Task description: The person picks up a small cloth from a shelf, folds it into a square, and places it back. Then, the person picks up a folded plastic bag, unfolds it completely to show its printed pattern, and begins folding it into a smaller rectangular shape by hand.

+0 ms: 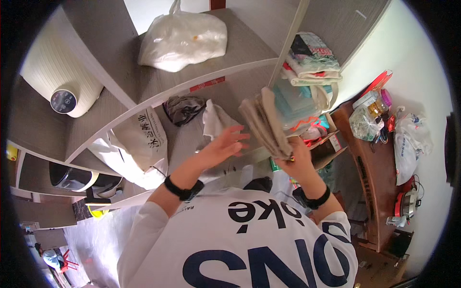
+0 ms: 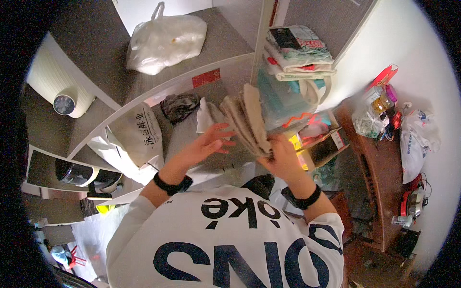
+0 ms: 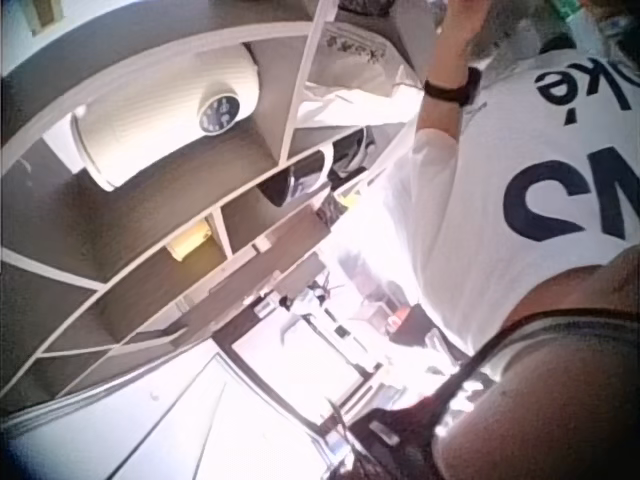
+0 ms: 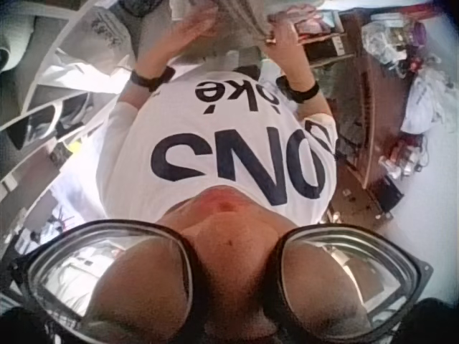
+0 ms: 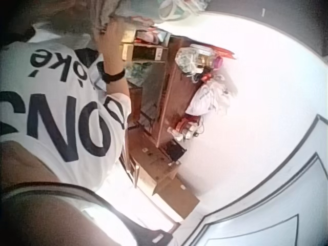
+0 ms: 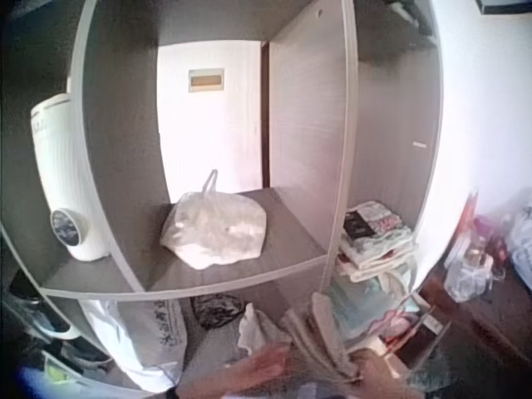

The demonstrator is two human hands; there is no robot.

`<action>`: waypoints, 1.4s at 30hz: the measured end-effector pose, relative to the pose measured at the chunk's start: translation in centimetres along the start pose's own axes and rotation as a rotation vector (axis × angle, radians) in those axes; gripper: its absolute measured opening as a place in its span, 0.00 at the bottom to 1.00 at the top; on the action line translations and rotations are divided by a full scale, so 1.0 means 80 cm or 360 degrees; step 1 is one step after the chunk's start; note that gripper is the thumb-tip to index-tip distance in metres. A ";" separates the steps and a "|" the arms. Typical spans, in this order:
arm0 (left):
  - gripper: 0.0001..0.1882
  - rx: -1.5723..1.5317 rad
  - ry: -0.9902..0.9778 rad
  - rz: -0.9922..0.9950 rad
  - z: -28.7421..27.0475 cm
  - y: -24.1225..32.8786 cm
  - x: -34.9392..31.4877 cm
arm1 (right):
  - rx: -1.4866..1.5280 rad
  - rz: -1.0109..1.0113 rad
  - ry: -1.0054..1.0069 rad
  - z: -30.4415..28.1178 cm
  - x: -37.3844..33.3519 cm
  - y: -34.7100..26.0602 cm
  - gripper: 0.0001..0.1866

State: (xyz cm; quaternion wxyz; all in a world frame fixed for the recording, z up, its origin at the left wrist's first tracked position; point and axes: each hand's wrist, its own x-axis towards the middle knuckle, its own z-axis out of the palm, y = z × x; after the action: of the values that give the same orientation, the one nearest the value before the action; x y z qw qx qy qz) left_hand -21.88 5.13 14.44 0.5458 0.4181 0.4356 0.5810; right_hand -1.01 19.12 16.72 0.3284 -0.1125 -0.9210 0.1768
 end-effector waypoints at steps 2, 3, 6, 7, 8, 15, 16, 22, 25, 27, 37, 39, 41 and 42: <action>0.29 -0.0116 0.0054 -0.0055 0.009 -0.018 0.002 | 0.0179 -0.0018 -0.0077 0.033 -0.012 -0.004 0.23; 0.31 -0.0222 0.0089 -0.0095 0.011 -0.026 0.005 | 0.0230 -0.0047 -0.0138 0.044 -0.013 -0.008 0.22; 0.32 -0.0285 0.0268 -0.0081 0.006 -0.038 -0.002 | 0.0359 -0.0080 -0.0242 0.065 -0.017 -0.005 0.21; 0.32 -0.0270 0.0374 -0.0097 0.003 -0.042 -0.005 | 0.0428 -0.0086 -0.0280 0.068 -0.017 -0.005 0.21; 0.30 -0.0369 0.0409 -0.0083 -0.001 -0.045 -0.008 | 0.0650 0.0047 -0.0258 0.067 -0.016 -0.007 0.19; 0.27 -0.0602 0.0603 0.0153 -0.019 -0.075 -0.023 | 0.1988 0.0895 -0.0506 0.073 -0.014 0.020 0.22; 0.27 -0.0564 0.0638 0.0158 -0.025 -0.079 -0.023 | 0.2004 0.0829 -0.0535 0.073 -0.016 0.024 0.23; 0.27 -0.0570 0.0723 0.0241 -0.027 -0.066 -0.036 | 0.2502 0.1146 -0.0307 0.094 -0.019 0.030 0.21; 0.27 -0.0606 0.0738 0.0276 -0.026 -0.057 -0.046 | 0.2515 0.1113 -0.0389 0.107 -0.018 0.035 0.20; 0.27 -0.0613 0.0775 0.0268 -0.027 -0.051 -0.053 | 0.2498 0.1130 -0.0429 0.113 -0.018 0.036 0.20; 0.22 0.0203 0.1428 0.0394 -0.080 -0.021 -0.160 | 0.2076 0.0738 -0.0518 0.107 0.028 0.014 0.23; 0.19 0.0286 0.1391 0.0336 -0.075 0.010 -0.186 | 0.2031 0.0671 -0.0497 0.093 0.040 0.002 0.21; 0.17 0.0362 0.1420 0.0333 -0.068 0.018 -0.203 | 0.1245 -0.0067 -0.0289 0.087 0.057 -0.009 0.20; 0.16 0.0435 0.1478 0.0346 -0.067 0.015 -0.209 | 0.1252 -0.0072 -0.0292 0.082 0.065 -0.023 0.20</action>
State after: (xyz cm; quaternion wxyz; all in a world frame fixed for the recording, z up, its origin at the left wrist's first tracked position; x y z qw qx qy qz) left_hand -26.45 -11.86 13.96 0.1705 0.2259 0.6587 0.6971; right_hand -9.33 17.47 15.64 0.2666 0.0583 -0.8108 0.5178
